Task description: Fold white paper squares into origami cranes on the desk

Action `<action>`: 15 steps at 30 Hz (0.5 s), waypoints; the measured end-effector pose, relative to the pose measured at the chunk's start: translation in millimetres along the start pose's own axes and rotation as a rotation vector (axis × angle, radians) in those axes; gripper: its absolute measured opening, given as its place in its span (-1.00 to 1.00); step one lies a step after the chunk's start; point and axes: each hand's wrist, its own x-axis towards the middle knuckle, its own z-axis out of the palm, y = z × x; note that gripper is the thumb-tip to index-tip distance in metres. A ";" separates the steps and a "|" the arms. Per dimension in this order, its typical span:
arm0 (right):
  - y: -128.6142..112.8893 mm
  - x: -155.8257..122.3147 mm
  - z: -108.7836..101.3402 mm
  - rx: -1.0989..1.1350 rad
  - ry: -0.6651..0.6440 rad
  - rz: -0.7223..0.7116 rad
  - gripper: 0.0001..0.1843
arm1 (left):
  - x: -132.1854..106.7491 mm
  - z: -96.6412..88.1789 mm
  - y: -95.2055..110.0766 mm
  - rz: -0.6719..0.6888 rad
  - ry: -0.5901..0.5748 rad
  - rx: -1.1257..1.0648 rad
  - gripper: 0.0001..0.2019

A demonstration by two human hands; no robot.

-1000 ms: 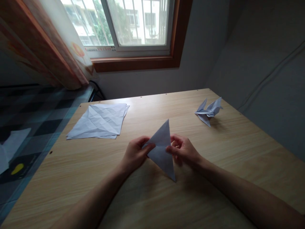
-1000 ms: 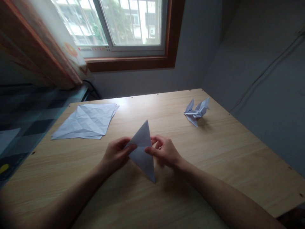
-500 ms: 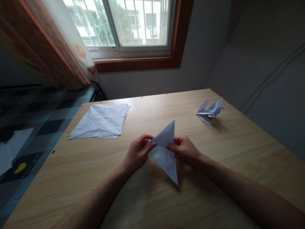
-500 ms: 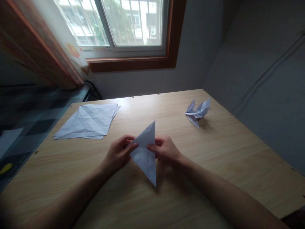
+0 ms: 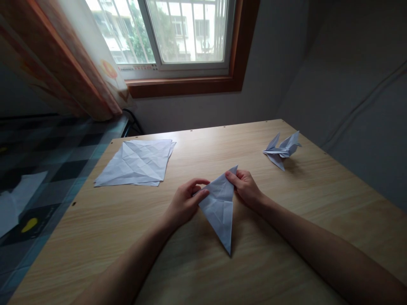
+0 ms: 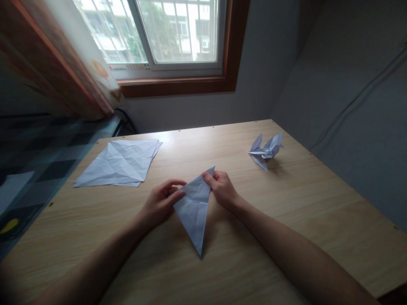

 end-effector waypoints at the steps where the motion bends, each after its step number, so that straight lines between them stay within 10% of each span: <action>1: -0.1 -3.6 1.4 -0.023 -0.012 -0.020 -0.50 | 1.2 -1.0 -1.9 0.010 0.036 -0.025 -0.67; 6: -2.0 -22.1 11.9 -0.206 -0.145 -0.039 -0.70 | 3.9 -3.0 -7.9 0.106 0.247 -0.003 -0.62; 10: -4.1 -25.9 22.5 -0.528 0.195 -0.179 -0.69 | -3.0 2.3 -1.4 0.365 0.443 0.426 -0.56; 15: -6.0 -26.2 31.2 -0.627 0.235 -0.374 -0.75 | -10.9 11.0 -1.6 0.420 0.058 0.563 -0.08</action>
